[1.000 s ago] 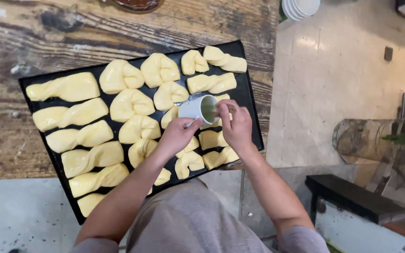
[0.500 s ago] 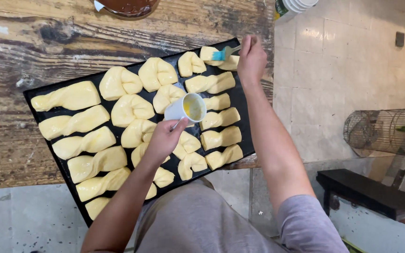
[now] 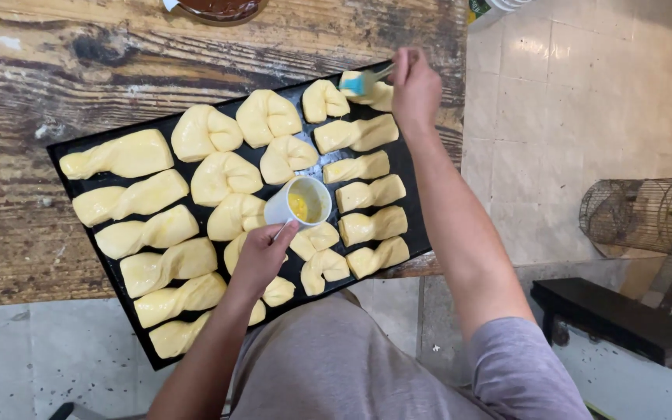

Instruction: Brushing egg wash onto shaped dough pieces on a baking tray using a pastry brush

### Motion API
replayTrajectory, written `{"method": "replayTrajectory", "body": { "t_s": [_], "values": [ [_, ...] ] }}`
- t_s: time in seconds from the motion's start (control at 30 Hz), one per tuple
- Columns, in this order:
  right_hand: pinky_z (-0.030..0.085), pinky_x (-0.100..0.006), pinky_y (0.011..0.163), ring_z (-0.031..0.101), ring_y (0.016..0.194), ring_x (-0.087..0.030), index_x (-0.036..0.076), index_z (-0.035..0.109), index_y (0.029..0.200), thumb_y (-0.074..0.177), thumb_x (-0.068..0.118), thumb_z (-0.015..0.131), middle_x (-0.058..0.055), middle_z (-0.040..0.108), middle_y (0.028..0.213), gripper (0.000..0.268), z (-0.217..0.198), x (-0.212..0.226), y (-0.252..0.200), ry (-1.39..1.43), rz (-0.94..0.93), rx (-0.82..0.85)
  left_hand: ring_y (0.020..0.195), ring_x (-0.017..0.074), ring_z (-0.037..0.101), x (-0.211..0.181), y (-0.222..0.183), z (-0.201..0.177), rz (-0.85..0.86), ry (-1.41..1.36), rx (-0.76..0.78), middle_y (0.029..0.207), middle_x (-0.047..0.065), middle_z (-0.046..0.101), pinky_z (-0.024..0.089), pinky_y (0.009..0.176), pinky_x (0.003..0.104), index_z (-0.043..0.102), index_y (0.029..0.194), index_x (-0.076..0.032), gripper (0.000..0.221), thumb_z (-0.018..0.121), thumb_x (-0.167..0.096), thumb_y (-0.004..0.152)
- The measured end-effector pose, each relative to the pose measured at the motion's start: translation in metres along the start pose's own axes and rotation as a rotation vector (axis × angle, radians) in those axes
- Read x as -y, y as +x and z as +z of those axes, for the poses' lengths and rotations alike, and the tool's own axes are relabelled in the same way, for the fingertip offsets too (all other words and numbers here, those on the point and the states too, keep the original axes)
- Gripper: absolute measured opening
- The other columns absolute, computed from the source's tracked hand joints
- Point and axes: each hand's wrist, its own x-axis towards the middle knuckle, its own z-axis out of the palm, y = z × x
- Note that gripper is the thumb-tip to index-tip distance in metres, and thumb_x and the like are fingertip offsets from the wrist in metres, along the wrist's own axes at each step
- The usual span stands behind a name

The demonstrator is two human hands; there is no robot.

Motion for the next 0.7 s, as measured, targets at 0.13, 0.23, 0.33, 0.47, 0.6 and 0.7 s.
{"method": "replayTrajectory", "body": {
  "t_s": [0.13,0.23,0.33,0.47,0.6,0.7],
  "values": [
    [0.046,-0.041,0.054,0.065,0.063,-0.022,0.011,0.064,0.102,0.111,0.032,0.039,-0.005,0.070,0.077,0.033,-0.040,0.011,-0.024,-0.152,-0.008,-0.113,0.057,0.0079,0.021,-0.004,0.005,0.000,-0.020,0.002,0.002,0.061,-0.006,0.019,0.019,0.054,0.028,0.022,0.066,-0.019,0.056,0.062,-0.035,0.102],
    [0.053,-0.033,0.067,0.069,0.069,-0.015,0.010,0.061,0.104,0.114,0.029,0.042,-0.001,0.070,0.078,0.029,-0.075,0.038,-0.071,0.182,-0.131,-0.175,0.054,0.0070,0.022,0.000,0.017,0.005,0.018,0.062,-0.002,0.058,-0.007,0.020,0.019,0.052,0.029,0.023,0.065,-0.019,0.056,0.060,-0.036,0.103],
    [0.055,-0.035,0.078,0.069,0.069,-0.027,0.012,0.069,0.086,0.112,0.024,0.046,-0.003,0.068,0.067,0.036,-0.084,0.039,-0.129,0.314,-0.268,-0.244,0.044,0.0076,0.036,0.000,0.032,0.013,-0.021,-0.049,-0.023,0.041,-0.001,0.036,0.030,0.045,0.021,0.048,0.052,-0.017,0.050,0.069,-0.029,0.096],
    [0.050,-0.033,0.072,0.066,0.069,-0.021,0.016,0.068,0.084,0.107,0.024,0.054,0.005,0.068,0.064,0.028,-0.068,0.059,-0.158,0.250,-0.226,-0.098,0.046,0.0066,0.034,-0.001,0.055,0.033,0.061,-0.004,0.024,0.042,-0.006,0.035,0.029,0.047,0.024,0.047,0.051,-0.019,0.052,0.066,-0.031,0.098],
    [0.048,-0.039,0.072,0.066,0.081,-0.028,0.016,0.066,0.091,0.109,0.024,0.054,0.003,0.072,0.083,0.024,-0.051,0.058,-0.149,0.075,-0.175,-0.079,0.050,0.0088,0.034,-0.010,0.067,0.052,0.143,0.039,0.070,0.044,-0.004,0.035,0.031,0.050,0.026,0.047,0.052,-0.018,0.052,0.064,-0.030,0.099],
    [0.050,-0.044,0.076,0.069,0.083,-0.030,0.018,0.070,0.100,0.108,0.028,0.057,0.002,0.072,0.074,0.019,-0.065,0.060,-0.141,0.115,-0.107,0.195,0.050,0.0073,0.034,-0.008,0.080,0.063,0.161,0.032,0.069,0.046,-0.006,0.035,0.028,0.051,0.023,0.049,0.053,-0.020,0.050,0.065,-0.030,0.099]
  ]
}}
